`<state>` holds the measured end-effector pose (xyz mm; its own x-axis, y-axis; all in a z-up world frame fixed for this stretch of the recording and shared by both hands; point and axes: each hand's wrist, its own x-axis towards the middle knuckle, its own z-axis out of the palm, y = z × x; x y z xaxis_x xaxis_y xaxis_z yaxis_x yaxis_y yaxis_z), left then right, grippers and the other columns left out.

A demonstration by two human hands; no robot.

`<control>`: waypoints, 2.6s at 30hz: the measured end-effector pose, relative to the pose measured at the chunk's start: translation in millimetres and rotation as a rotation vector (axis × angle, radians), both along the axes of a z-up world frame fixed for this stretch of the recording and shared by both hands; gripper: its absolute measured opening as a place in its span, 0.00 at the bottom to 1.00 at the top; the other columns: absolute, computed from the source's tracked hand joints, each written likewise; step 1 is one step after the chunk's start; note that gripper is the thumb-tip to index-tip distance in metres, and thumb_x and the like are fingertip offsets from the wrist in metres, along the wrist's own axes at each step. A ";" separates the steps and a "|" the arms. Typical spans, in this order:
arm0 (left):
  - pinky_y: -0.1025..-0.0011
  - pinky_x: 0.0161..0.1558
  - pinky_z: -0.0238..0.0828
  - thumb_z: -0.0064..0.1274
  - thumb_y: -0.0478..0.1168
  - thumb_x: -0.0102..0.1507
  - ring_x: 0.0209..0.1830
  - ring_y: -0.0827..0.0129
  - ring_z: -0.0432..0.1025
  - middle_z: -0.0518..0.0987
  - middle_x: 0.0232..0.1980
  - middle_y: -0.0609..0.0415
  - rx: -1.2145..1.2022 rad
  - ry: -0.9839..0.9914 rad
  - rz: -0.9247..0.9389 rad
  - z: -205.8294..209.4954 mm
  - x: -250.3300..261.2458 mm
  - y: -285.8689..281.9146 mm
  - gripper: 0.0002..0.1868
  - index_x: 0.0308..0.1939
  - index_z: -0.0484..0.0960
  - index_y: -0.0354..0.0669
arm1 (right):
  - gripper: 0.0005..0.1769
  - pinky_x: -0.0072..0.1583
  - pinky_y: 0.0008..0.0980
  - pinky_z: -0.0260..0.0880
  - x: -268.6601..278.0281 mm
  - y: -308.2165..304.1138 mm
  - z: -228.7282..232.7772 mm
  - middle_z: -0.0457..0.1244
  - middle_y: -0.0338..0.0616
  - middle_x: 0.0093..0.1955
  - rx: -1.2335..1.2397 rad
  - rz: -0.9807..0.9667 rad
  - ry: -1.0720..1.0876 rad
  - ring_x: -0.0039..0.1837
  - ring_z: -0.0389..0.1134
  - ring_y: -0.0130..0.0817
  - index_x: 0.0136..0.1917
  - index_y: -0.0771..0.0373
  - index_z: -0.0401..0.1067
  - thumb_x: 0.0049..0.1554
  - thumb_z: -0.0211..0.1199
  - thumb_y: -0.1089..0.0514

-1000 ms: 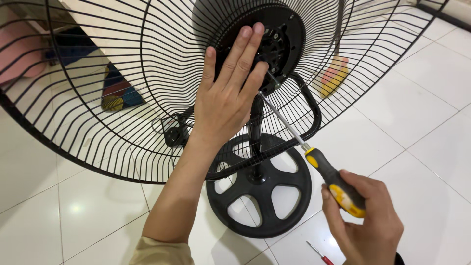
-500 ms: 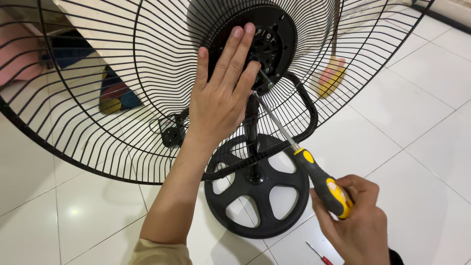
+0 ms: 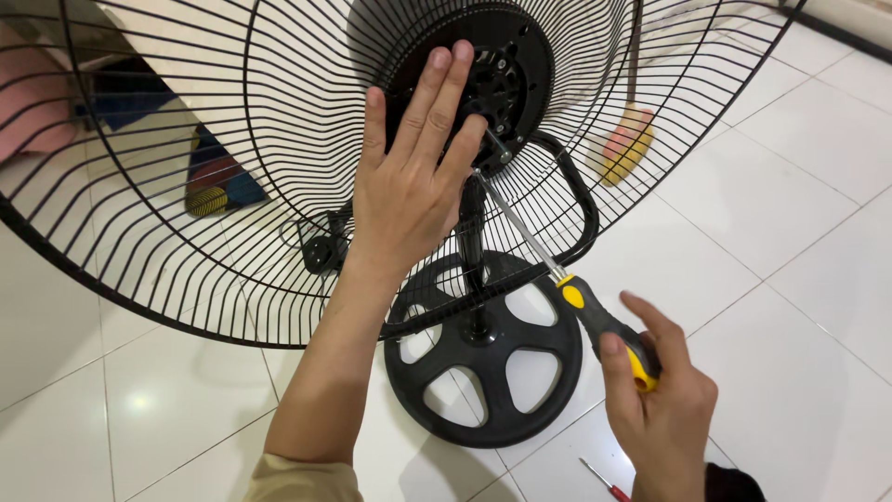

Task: The person wipes the fan cage with a cloth, then uses a screwdriver to tighten the central hub nut. They reattach the front cage and secure it by tightening the hub nut again.

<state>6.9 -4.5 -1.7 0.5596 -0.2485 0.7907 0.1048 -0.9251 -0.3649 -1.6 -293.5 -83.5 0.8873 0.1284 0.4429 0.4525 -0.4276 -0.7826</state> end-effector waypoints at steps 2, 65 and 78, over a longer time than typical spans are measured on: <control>0.53 0.82 0.18 0.49 0.30 0.73 0.86 0.66 0.45 0.53 0.84 0.48 -0.012 0.001 0.001 -1.3 0.5 0.5 0.09 0.56 0.76 0.46 | 0.24 0.35 0.25 0.56 2.1 -1.6 1.8 0.63 0.44 0.29 0.041 0.065 0.067 0.30 0.58 0.27 0.68 0.67 0.72 0.61 0.66 0.58; 0.36 0.80 0.26 0.51 0.42 0.77 0.85 0.62 0.48 0.64 0.81 0.63 0.030 -0.007 -0.081 -5.3 -5.6 13.6 0.10 0.55 0.88 0.54 | 0.22 0.53 0.30 0.76 -15.5 13.8 37.3 0.66 0.51 0.60 0.028 0.313 -0.180 0.57 0.73 0.36 0.55 0.65 0.73 0.47 0.73 0.68; 0.32 0.80 0.25 0.48 0.38 0.76 0.87 0.62 0.51 0.65 0.80 0.63 0.052 -0.005 -0.029 -2.0 -8.2 7.3 0.13 0.60 0.86 0.56 | 0.13 0.36 0.23 0.61 -0.5 4.9 19.0 0.67 0.47 0.47 0.132 0.274 0.172 0.33 0.64 0.25 0.58 0.66 0.73 0.59 0.65 0.64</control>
